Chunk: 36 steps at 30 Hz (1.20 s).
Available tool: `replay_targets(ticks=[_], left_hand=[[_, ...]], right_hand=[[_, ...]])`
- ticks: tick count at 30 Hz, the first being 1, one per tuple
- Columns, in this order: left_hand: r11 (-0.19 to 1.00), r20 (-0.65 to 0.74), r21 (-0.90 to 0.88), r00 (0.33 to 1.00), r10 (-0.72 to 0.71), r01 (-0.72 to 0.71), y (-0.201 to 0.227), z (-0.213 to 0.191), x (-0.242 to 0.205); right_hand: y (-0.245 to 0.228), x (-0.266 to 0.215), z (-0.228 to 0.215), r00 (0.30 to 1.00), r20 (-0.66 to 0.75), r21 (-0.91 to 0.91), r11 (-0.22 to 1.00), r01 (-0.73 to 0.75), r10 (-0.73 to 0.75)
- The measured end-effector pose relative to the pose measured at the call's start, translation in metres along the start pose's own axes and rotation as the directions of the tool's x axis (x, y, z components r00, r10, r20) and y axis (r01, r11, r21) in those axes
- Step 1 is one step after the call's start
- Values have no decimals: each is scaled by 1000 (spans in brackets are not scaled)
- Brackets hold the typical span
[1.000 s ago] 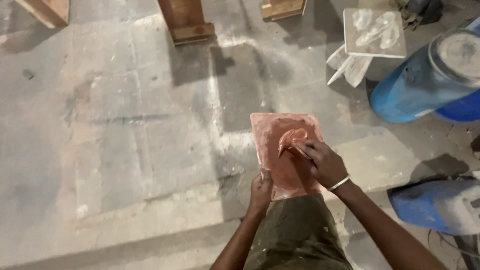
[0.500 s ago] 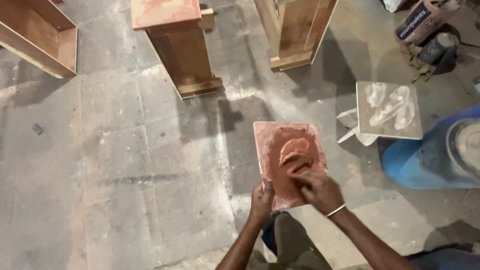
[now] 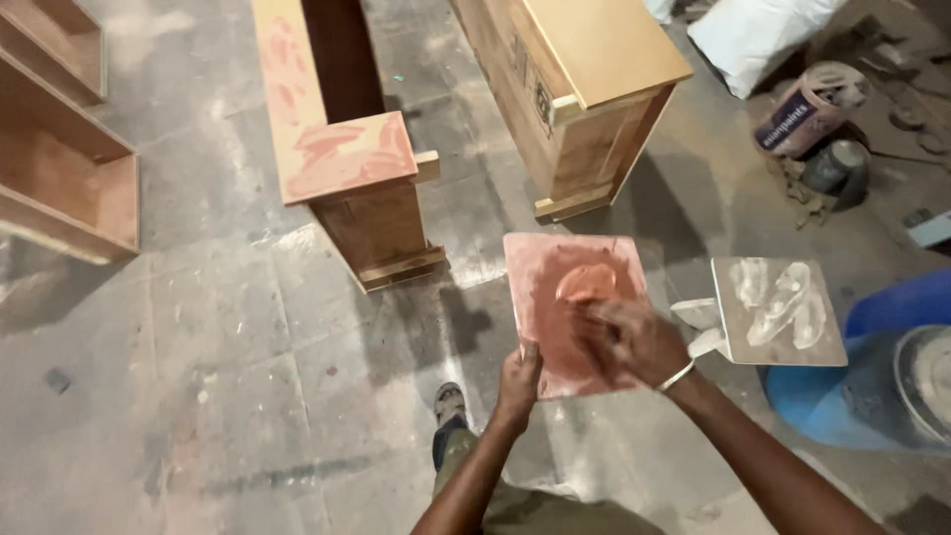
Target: The person mixes a pink paste on a square board with a small tool, adding liquid from a metal cup. They then spread the paste onto a long wooden board using the tool, covering a section of the surface.
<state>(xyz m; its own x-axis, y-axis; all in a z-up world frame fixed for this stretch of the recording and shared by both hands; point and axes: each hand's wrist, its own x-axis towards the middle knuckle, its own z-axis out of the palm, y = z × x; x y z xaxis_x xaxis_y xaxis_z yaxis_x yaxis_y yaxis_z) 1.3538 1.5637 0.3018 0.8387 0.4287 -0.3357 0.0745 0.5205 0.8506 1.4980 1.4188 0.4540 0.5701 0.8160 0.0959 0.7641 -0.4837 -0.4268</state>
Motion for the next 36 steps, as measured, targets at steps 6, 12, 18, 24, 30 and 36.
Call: replay_targets(ticks=[6, 12, 18, 24, 30, 36], left_hand=[[997, 83, 34, 995, 62, -65, 91, -36, 133], [999, 189, 37, 982, -16, 9, 149, -51, 241], [1000, 194, -28, 981, 6, 0, 152, -30, 389], [994, 214, 98, 976, 35, -57, 178, 10, 551], [990, 184, 95, 975, -123, 107, 225, 46, 676], [979, 212, 122, 960, -184, 161, 256, 85, 847]], right_hand=[[-34, 101, 19, 970, 65, -184, 959, -217, 232], [47, 223, -6, 915, -163, -66, 921, -384, 369], [83, 347, 1, 979, -57, 83, 978, -189, 194], [172, 506, -37, 978, -184, 26, 995, -98, 101], [280, 616, -60, 988, 2, 8, 988, -155, 155], [356, 717, -39, 961, -59, -93, 957, -275, 270]])
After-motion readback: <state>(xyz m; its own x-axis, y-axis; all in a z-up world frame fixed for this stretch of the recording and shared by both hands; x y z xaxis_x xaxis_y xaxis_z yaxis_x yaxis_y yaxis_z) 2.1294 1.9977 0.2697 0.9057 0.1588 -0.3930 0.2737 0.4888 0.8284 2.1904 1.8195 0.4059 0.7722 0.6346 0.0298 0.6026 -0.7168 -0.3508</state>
